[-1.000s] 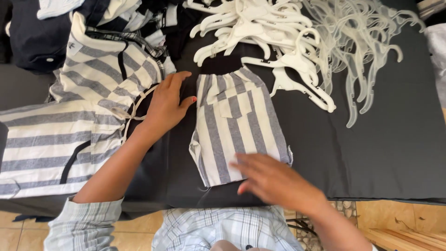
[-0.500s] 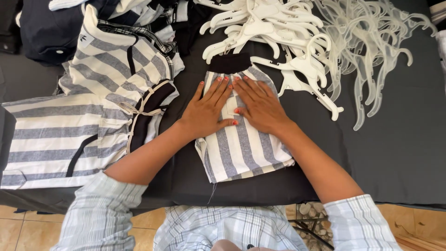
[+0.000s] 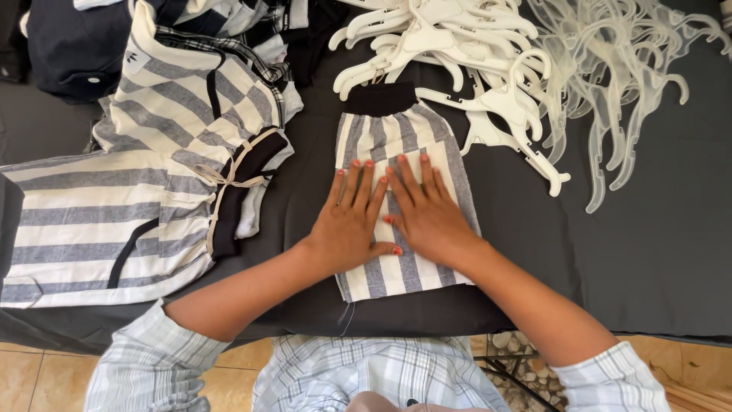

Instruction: Folding striped shorts and placing them onto plastic hangers in a stockroom.

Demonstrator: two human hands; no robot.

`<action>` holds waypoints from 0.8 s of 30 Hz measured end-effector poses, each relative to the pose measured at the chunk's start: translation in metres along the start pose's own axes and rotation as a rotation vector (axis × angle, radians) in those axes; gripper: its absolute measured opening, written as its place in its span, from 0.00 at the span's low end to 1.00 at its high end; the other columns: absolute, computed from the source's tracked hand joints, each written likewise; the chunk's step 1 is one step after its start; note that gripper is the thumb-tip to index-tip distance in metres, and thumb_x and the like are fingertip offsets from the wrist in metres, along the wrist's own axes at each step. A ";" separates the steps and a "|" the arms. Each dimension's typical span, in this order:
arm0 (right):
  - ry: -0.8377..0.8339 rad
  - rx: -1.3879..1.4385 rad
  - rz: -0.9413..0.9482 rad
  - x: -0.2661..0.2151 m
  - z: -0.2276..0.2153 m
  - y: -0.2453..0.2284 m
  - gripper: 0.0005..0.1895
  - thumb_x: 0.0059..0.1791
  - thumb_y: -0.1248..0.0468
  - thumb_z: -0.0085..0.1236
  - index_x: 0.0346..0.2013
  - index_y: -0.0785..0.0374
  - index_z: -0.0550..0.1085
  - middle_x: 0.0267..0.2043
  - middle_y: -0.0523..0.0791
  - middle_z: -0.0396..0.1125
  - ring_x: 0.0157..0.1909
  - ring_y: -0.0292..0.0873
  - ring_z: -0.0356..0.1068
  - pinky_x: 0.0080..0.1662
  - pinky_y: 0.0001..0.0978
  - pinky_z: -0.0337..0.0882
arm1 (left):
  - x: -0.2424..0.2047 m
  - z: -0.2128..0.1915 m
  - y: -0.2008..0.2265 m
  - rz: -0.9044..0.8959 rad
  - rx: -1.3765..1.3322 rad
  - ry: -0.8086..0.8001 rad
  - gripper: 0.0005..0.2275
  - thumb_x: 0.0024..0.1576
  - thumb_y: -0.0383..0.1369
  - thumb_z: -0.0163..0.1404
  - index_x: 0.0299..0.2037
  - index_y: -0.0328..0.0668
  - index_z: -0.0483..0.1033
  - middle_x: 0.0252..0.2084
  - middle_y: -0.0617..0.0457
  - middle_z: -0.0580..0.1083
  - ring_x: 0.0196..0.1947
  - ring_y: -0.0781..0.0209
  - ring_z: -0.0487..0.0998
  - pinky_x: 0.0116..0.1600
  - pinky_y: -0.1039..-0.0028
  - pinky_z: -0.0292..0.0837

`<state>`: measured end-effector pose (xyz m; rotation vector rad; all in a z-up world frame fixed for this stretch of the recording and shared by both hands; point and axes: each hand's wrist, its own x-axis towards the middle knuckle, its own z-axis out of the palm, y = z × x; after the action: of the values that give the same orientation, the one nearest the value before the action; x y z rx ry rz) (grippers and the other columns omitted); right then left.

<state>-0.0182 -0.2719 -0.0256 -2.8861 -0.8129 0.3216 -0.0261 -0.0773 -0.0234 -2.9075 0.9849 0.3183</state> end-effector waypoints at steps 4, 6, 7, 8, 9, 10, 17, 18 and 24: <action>0.064 -0.035 -0.057 -0.028 0.017 0.004 0.40 0.58 0.44 0.34 0.78 0.64 0.45 0.82 0.55 0.30 0.80 0.64 0.27 0.73 0.60 0.32 | -0.017 0.017 -0.002 0.052 -0.022 0.142 0.50 0.56 0.71 0.28 0.76 0.33 0.43 0.77 0.29 0.44 0.78 0.34 0.40 0.76 0.44 0.30; 0.067 -0.035 -0.027 -0.040 0.012 0.008 0.40 0.58 0.39 0.28 0.79 0.57 0.43 0.82 0.52 0.33 0.81 0.58 0.29 0.73 0.62 0.29 | -0.026 0.022 -0.011 0.084 -0.033 0.228 0.45 0.58 0.69 0.29 0.77 0.41 0.46 0.78 0.34 0.46 0.78 0.40 0.43 0.76 0.46 0.34; 0.066 -0.035 -0.031 -0.043 0.013 0.011 0.40 0.58 0.39 0.28 0.79 0.57 0.43 0.82 0.52 0.33 0.81 0.58 0.29 0.73 0.62 0.29 | -0.032 0.019 -0.014 0.079 -0.034 0.228 0.45 0.58 0.69 0.29 0.77 0.41 0.46 0.78 0.34 0.46 0.78 0.40 0.43 0.76 0.46 0.34; 0.081 -0.045 0.014 -0.047 0.014 0.013 0.40 0.58 0.38 0.27 0.79 0.58 0.45 0.82 0.52 0.34 0.81 0.56 0.30 0.74 0.58 0.29 | -0.037 0.017 -0.018 0.066 -0.021 0.198 0.45 0.58 0.69 0.30 0.77 0.43 0.47 0.78 0.36 0.46 0.78 0.41 0.43 0.75 0.41 0.32; 0.096 -0.055 0.058 -0.052 0.015 0.017 0.41 0.58 0.37 0.26 0.78 0.59 0.46 0.82 0.51 0.34 0.82 0.54 0.31 0.75 0.55 0.28 | -0.042 0.014 -0.021 0.052 -0.008 0.168 0.45 0.57 0.69 0.31 0.77 0.45 0.47 0.78 0.37 0.46 0.79 0.42 0.42 0.74 0.37 0.31; 0.096 -0.053 0.062 -0.052 0.017 0.014 0.41 0.58 0.37 0.26 0.78 0.59 0.46 0.82 0.51 0.34 0.82 0.54 0.31 0.75 0.55 0.28 | -0.044 0.012 -0.021 0.056 -0.008 0.167 0.45 0.57 0.69 0.31 0.77 0.45 0.47 0.78 0.37 0.46 0.79 0.42 0.42 0.74 0.37 0.31; 0.084 -0.008 0.050 -0.049 0.025 -0.034 0.43 0.57 0.40 0.33 0.76 0.69 0.45 0.80 0.62 0.32 0.81 0.63 0.26 0.74 0.58 0.27 | -0.050 -0.019 0.013 0.043 -0.009 -0.120 0.53 0.51 0.75 0.33 0.75 0.35 0.44 0.77 0.29 0.44 0.78 0.37 0.39 0.71 0.29 0.19; 0.073 0.003 -0.023 -0.048 0.033 -0.041 0.42 0.58 0.42 0.33 0.76 0.70 0.45 0.81 0.60 0.31 0.81 0.62 0.26 0.74 0.57 0.28 | -0.051 -0.017 0.019 0.099 -0.075 -0.112 0.54 0.50 0.74 0.37 0.75 0.32 0.44 0.77 0.28 0.43 0.78 0.35 0.39 0.71 0.29 0.21; 0.082 -0.012 0.053 -0.055 0.017 -0.023 0.40 0.59 0.40 0.30 0.77 0.63 0.46 0.81 0.58 0.36 0.81 0.57 0.30 0.74 0.57 0.30 | -0.067 0.018 -0.002 0.107 0.011 0.210 0.43 0.57 0.68 0.29 0.76 0.46 0.50 0.78 0.39 0.49 0.78 0.45 0.47 0.74 0.36 0.37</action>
<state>-0.0801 -0.2803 -0.0285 -2.9145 -0.7280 0.2035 -0.0805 -0.0337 -0.0271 -2.9295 1.1683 0.0106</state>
